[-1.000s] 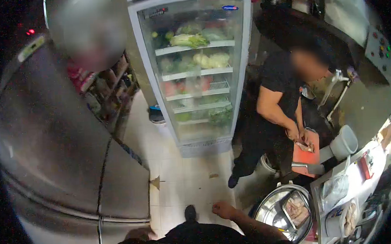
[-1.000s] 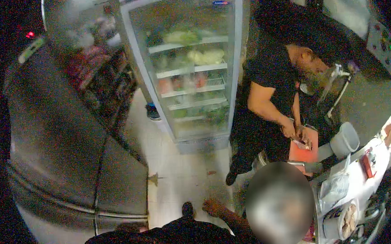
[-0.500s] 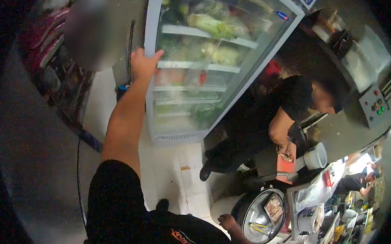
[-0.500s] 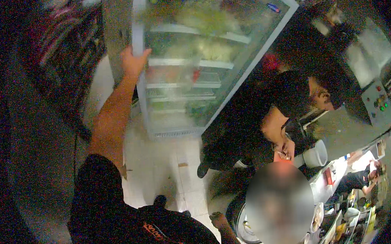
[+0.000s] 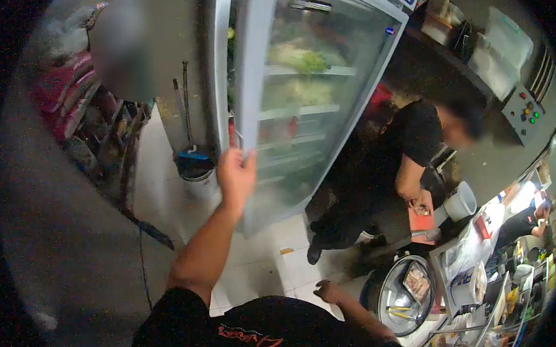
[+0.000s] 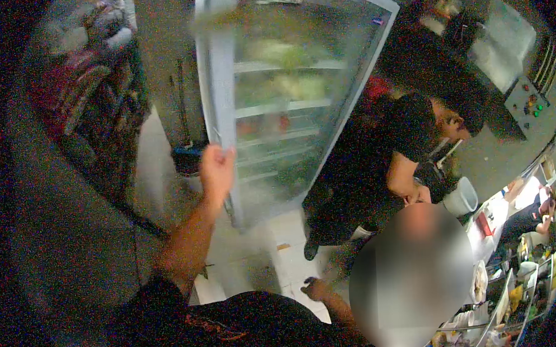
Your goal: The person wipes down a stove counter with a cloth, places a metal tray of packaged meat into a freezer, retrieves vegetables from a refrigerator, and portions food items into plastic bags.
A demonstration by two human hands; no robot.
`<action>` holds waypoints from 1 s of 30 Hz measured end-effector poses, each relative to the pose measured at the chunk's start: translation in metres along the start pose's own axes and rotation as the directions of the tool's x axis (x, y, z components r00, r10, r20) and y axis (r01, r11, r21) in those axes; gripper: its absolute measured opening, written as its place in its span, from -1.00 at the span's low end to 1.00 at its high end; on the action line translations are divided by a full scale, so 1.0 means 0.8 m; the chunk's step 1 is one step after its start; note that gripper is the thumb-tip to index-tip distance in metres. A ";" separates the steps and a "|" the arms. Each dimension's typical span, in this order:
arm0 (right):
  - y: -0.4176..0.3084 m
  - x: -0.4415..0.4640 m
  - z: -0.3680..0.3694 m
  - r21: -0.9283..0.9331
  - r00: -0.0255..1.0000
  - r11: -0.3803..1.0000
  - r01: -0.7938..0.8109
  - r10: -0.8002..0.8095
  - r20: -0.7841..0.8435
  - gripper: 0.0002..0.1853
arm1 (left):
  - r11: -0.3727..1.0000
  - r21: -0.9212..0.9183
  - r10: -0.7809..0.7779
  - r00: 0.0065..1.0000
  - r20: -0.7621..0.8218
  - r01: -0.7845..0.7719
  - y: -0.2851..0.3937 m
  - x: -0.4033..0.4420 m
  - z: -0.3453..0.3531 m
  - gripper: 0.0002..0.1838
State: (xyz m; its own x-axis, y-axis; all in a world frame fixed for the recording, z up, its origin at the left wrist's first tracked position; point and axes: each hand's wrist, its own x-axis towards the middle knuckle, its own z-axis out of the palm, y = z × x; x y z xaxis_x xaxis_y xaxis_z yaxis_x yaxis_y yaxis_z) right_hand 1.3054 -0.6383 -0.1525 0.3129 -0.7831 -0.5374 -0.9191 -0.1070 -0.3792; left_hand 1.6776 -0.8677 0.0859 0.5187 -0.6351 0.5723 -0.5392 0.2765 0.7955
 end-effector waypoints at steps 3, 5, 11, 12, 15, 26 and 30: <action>-0.021 0.052 -0.025 0.035 0.959 0.988 0.148 -0.135 -0.248 -0.58 | 0.927 -0.366 -0.004 0.977 0.214 0.084 0.024 -0.054 -0.032 -0.79; -0.068 0.050 -0.076 0.139 0.938 0.969 0.206 -0.155 -0.310 -0.51 | 0.956 -0.292 0.107 0.944 0.311 -0.012 0.039 -0.064 -0.056 -0.81; -0.019 0.096 -0.064 0.421 0.955 0.906 -0.043 0.162 -0.249 -0.39 | 0.977 0.007 0.213 0.977 -0.018 -0.213 -0.043 0.166 -0.002 -0.24; -0.041 0.077 -0.091 0.420 0.964 0.893 -0.161 0.234 -0.129 -0.48 | 0.950 0.048 0.311 0.946 -0.089 -0.308 -0.084 0.217 0.027 -0.13; 0.079 0.111 -0.001 0.483 0.916 0.872 0.079 0.127 -0.379 -0.57 | 0.939 0.296 0.197 0.980 -0.037 -0.178 -0.060 0.268 0.061 -0.07; 0.126 0.065 0.070 0.063 0.682 0.687 -0.724 0.700 0.214 -0.45 | 0.903 0.316 0.353 0.923 -0.155 -0.292 -0.110 0.275 0.088 -0.53; 0.107 0.101 0.137 0.288 0.975 0.933 -0.216 0.222 0.013 -0.29 | 0.884 0.269 0.430 0.891 -0.149 -0.382 -0.112 0.272 0.100 -0.51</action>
State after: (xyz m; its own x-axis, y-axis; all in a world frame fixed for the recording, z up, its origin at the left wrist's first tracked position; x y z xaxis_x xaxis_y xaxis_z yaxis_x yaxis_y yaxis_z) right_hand 1.2784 -0.6436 -0.3110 0.1044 -0.7795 -0.6176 -0.8559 0.2459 -0.4550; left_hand 1.7861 -1.0888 0.1231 0.3289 -0.3397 0.8812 -0.8534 0.2926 0.4314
